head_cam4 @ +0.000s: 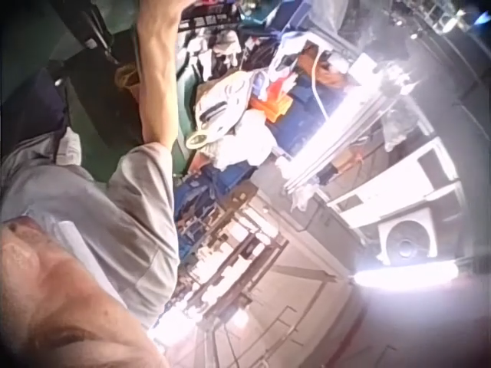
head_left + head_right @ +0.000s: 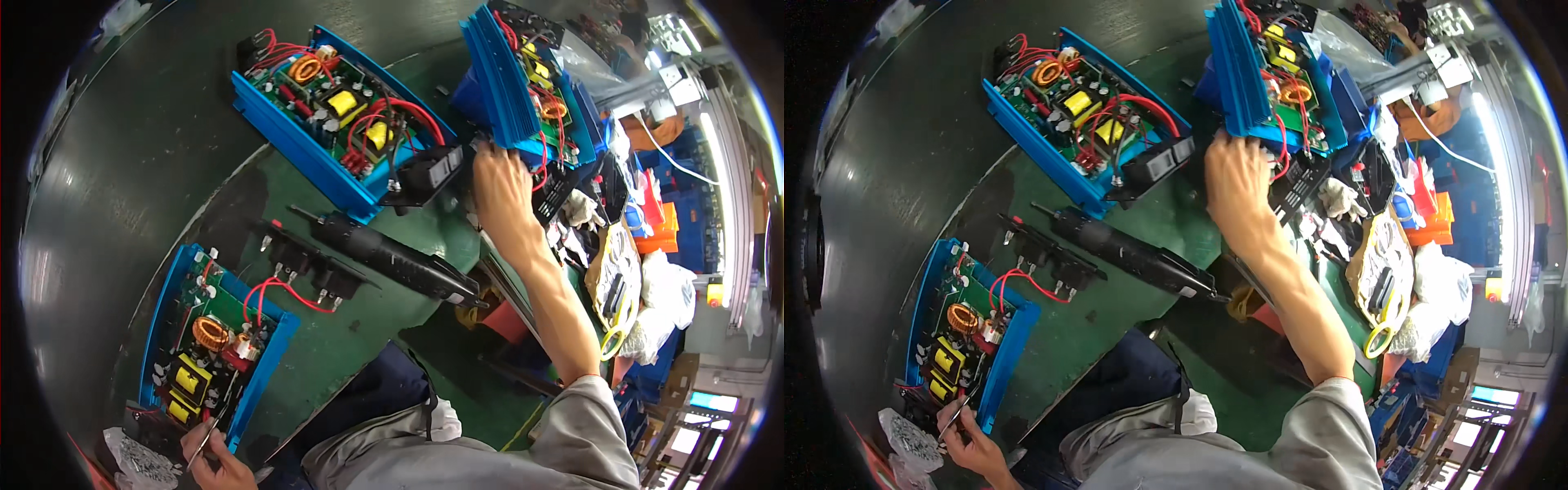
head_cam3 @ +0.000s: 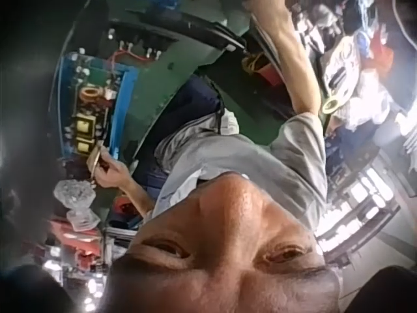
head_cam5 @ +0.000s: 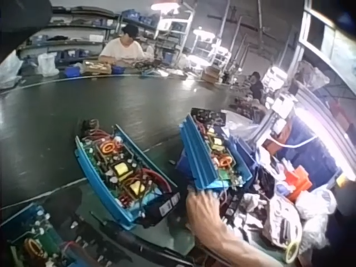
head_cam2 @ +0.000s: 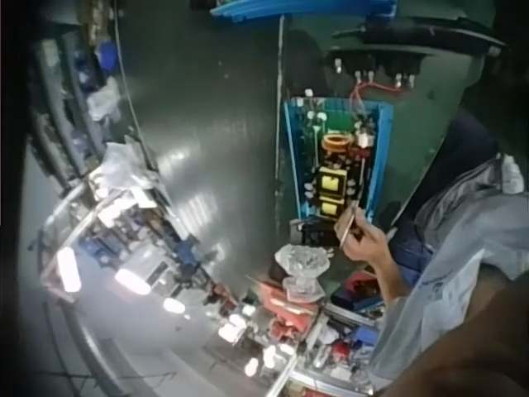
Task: Assembling and securing components inside an electronic device using a powered screwdriver.
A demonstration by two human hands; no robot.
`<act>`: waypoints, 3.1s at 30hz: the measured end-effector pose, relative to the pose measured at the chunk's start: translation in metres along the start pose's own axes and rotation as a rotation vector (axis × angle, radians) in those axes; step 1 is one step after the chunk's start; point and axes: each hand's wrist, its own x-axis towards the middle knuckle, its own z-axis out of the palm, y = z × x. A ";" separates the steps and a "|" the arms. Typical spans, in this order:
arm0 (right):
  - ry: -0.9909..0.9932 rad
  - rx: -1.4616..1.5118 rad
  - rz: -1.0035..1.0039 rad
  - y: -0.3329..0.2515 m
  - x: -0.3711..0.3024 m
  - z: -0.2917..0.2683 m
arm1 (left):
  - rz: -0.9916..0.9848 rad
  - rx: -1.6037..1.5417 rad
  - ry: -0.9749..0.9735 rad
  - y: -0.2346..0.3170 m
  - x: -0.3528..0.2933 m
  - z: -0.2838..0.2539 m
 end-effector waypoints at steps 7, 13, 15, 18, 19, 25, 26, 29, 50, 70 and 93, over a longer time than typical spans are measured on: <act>-0.103 -0.185 -0.015 0.010 0.013 0.029 | 0.022 -0.124 0.016 0.032 0.029 -0.008; -0.005 -0.075 -0.006 0.010 0.002 0.020 | 0.077 -0.173 0.022 0.026 0.029 -0.014; -0.030 -0.091 0.006 0.014 -0.001 0.021 | 0.115 -0.156 0.025 0.017 0.018 -0.012; 0.022 -0.036 -0.024 0.010 -0.010 0.011 | 0.151 -0.197 0.031 0.014 0.020 -0.010; 0.079 -0.018 -0.041 0.010 -0.016 0.009 | 0.117 -0.231 0.001 0.011 0.015 -0.009; 0.042 0.615 -0.057 -0.047 -0.085 -0.069 | 0.026 -0.302 0.055 0.012 0.016 0.000; -0.223 0.873 0.279 -0.080 -0.099 -0.105 | 0.063 -0.287 0.073 0.011 0.017 0.002; -0.424 1.137 0.215 -0.104 -0.136 -0.106 | 0.093 -0.362 0.123 0.015 0.023 0.012; -0.182 1.392 -0.243 -0.272 -0.186 -0.042 | 0.015 -0.300 0.006 0.008 0.018 -0.001; -0.211 1.476 -0.291 -0.267 -0.191 -0.032 | -0.072 -0.296 -0.107 0.009 0.019 -0.008; -0.207 1.443 -0.266 -0.274 -0.194 -0.036 | 0.052 -0.278 -0.060 0.002 0.018 -0.004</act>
